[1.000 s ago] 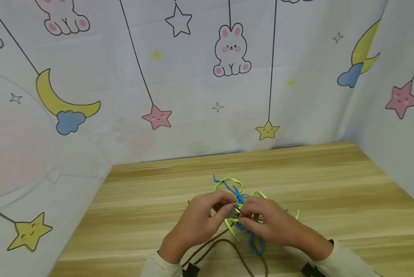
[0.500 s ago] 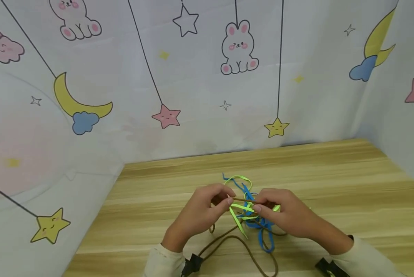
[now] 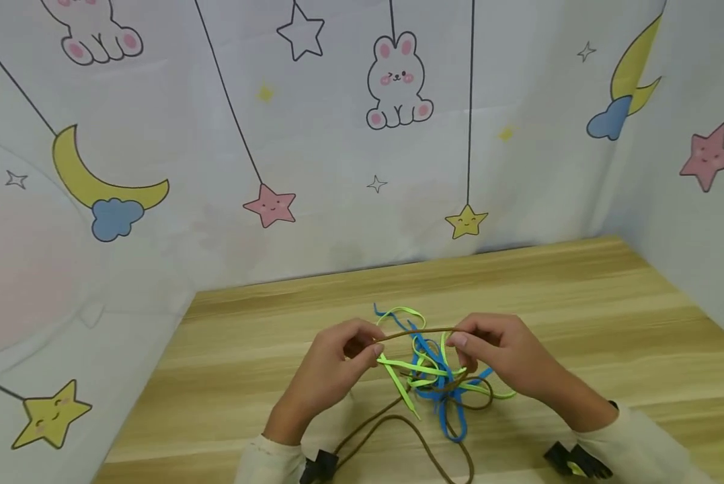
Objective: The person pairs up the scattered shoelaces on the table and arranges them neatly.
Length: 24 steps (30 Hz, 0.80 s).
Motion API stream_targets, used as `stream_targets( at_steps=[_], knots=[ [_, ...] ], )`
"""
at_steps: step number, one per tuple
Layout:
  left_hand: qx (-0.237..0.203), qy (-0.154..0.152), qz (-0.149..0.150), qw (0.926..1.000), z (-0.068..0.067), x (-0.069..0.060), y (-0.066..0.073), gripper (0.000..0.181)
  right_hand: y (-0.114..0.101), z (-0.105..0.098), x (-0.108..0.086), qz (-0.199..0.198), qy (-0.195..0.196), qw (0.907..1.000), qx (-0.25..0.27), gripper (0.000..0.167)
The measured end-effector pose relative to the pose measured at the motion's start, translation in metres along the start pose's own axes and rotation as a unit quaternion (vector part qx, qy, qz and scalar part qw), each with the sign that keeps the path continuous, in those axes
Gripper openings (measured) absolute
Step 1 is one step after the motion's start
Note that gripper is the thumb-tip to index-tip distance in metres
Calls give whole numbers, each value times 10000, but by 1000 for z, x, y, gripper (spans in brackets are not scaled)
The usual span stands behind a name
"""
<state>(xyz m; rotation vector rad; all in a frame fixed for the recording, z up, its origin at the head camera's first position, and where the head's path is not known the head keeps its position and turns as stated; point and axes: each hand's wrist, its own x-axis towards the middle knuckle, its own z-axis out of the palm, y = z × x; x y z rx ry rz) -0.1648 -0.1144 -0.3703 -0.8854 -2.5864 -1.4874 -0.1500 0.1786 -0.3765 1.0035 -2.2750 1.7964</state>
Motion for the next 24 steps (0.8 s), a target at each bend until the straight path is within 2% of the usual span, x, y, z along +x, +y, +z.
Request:
stream_targets(
  at_steps=[6, 14, 17, 24],
  knots=[
    [-418, 391, -328, 9978, -11, -5, -11, 11, -1, -9, 0, 258, 206, 9993, 171, 18],
    [-902, 434, -433, 9940, -20, -4, -23, 20, 0, -15, -1, 467, 394, 9981, 125, 19],
    [-1054, 459, -458, 9923, -23, -4, -26, 22, 1, -16, 0, 491, 408, 9979, 131, 20],
    [-1285, 809, -729, 9857, -26, -9, -34, 20, 1, -19, 3, 370, 296, 9988, 139, 23]
  ],
)
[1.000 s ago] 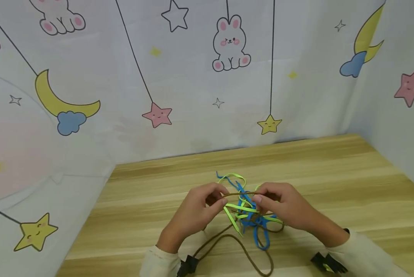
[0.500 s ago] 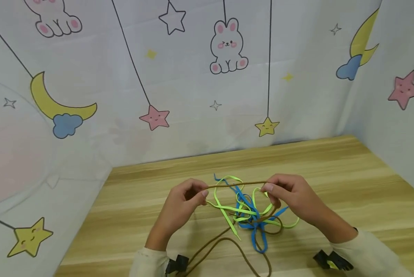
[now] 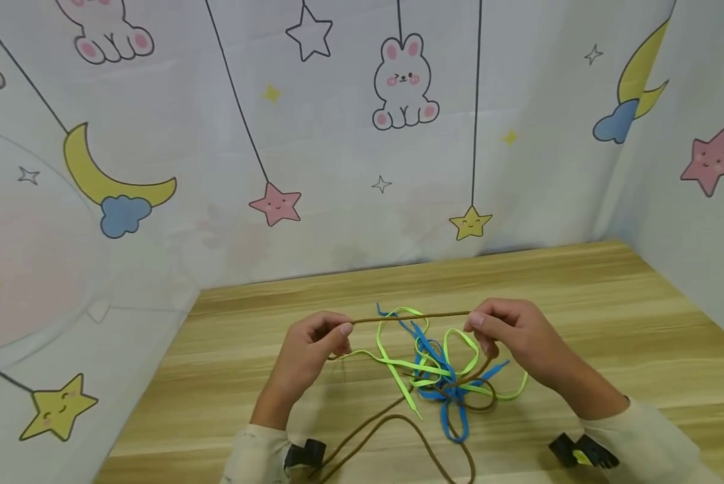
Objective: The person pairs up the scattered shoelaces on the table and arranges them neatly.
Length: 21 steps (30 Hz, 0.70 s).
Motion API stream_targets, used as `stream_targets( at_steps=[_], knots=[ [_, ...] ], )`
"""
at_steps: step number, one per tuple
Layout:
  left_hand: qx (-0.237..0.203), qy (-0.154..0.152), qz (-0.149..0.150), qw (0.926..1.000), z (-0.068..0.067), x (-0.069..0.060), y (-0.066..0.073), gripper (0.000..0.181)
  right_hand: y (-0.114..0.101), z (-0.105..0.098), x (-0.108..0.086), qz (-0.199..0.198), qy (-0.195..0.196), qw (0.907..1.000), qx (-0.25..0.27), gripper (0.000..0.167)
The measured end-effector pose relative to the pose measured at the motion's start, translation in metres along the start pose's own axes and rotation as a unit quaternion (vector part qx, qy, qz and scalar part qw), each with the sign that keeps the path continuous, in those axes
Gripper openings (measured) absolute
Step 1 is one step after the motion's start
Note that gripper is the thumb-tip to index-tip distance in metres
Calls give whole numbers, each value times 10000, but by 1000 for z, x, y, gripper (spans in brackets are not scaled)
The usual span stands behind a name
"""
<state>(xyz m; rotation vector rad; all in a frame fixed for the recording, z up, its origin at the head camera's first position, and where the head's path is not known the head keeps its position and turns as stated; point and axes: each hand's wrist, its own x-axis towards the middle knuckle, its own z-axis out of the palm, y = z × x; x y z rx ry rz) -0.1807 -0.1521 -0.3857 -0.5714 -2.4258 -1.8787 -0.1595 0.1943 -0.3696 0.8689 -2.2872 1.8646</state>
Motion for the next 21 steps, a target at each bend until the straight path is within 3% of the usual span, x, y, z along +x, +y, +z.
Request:
stream_targets(
  at_steps=[10, 21],
  knots=[
    [-209, 182, -121, 9995, -1, 5, -8, 26, -3, -9, 4, -18, 38, 9999, -111, 29],
    [-291, 404, -310, 9983, -3, 9, -11, 27, -4, -18, 7, -82, -27, 9998, -150, 24]
  ],
)
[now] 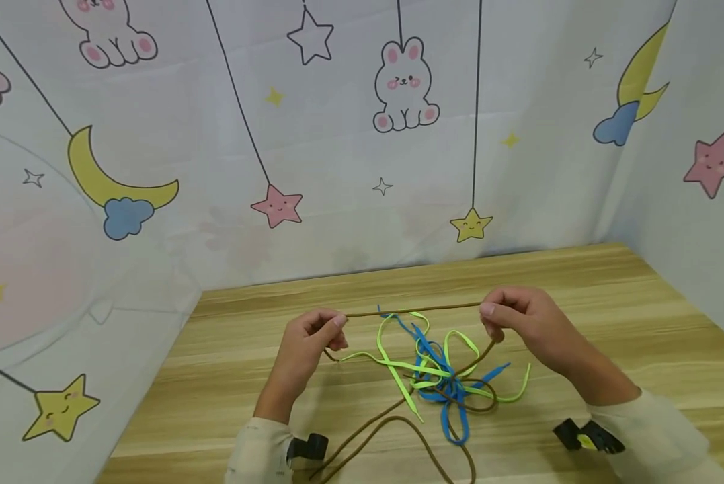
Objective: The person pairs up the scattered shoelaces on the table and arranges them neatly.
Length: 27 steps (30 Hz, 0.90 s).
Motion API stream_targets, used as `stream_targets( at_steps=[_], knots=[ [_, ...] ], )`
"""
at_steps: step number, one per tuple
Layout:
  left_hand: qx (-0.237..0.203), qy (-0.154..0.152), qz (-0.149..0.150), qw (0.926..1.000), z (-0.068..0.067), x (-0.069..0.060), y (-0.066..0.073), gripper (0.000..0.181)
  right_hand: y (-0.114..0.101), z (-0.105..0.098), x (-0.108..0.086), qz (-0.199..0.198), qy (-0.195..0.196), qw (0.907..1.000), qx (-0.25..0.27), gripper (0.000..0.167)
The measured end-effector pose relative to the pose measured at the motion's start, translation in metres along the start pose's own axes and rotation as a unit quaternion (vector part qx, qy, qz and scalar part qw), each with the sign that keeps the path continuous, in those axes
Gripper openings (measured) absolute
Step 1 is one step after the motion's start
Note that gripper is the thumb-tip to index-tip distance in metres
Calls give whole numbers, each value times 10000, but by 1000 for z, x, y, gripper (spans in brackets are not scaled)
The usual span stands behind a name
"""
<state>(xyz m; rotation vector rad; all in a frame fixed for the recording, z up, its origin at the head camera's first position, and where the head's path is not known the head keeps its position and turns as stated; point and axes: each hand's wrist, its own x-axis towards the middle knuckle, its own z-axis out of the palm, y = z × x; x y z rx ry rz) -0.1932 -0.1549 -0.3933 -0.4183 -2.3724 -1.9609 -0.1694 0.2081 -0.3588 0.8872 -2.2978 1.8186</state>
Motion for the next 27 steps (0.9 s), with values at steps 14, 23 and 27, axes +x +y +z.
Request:
stream_targets(
  at_steps=[14, 23, 27],
  knots=[
    [-745, 444, -145, 9961, 0, 7, -2, 31, 6, -15, 3, -185, 104, 9997, 100, 25],
    [-1385, 747, -251, 9872, -2, 11, -11, 32, 10, -20, 5, -442, 134, 9933, 1060, 23],
    [-1597, 911, -353, 9823, -3, 14, -14, 31, 11, -26, 4, -534, 98, 9905, 1266, 25]
  ],
)
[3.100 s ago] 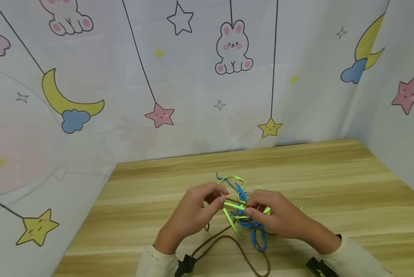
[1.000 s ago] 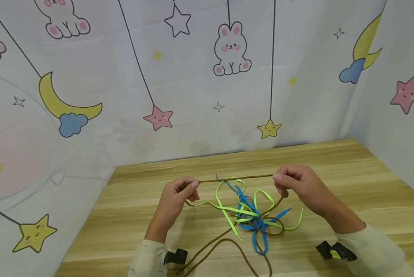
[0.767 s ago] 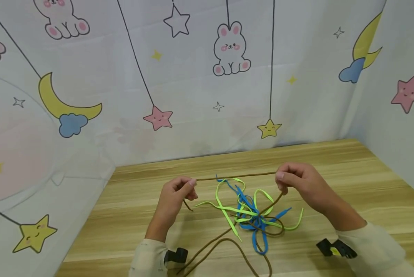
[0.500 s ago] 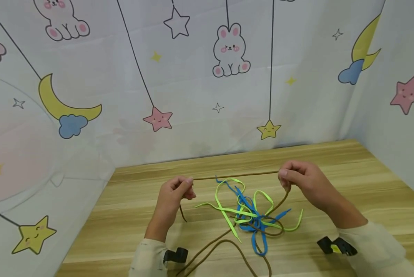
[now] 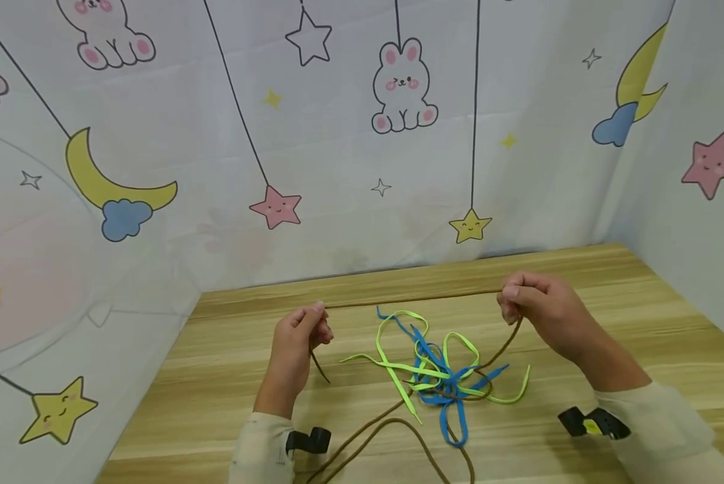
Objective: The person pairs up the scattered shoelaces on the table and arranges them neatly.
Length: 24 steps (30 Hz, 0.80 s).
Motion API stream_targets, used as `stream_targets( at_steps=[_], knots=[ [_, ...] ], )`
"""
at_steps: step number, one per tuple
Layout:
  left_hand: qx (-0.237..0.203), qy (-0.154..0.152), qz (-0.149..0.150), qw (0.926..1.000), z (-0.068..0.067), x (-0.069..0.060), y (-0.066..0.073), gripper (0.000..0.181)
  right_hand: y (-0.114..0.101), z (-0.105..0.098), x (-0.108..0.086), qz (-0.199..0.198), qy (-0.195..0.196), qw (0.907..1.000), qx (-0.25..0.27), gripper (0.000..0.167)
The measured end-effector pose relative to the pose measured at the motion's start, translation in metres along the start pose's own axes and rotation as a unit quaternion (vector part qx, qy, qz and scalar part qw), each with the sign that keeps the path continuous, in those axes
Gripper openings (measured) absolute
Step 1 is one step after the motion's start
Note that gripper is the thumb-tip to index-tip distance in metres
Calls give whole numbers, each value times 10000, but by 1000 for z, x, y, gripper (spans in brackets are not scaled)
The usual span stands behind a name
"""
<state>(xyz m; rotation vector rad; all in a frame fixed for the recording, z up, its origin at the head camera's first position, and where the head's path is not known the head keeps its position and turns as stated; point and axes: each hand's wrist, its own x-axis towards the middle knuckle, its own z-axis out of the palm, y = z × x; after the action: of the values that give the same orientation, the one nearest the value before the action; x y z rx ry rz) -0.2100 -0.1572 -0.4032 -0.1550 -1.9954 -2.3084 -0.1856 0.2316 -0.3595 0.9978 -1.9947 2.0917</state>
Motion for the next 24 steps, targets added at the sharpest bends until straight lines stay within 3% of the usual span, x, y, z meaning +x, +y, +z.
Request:
stream_targets(
  at_steps=[9, 20, 24],
  knots=[
    [-627, 378, -209, 9971, -10, 6, -4, 29, 1, -13, -1, 154, 241, 9988, 398, 32],
    [-947, 417, -175, 9945, -17, 10, -5, 31, 0, -22, -1, 163, 427, 9956, 820, 35],
    [-1149, 566, -230, 9915, -19, 8, -6, 29, 1, -26, -2, 39, 350, 9940, 1037, 36]
  ],
)
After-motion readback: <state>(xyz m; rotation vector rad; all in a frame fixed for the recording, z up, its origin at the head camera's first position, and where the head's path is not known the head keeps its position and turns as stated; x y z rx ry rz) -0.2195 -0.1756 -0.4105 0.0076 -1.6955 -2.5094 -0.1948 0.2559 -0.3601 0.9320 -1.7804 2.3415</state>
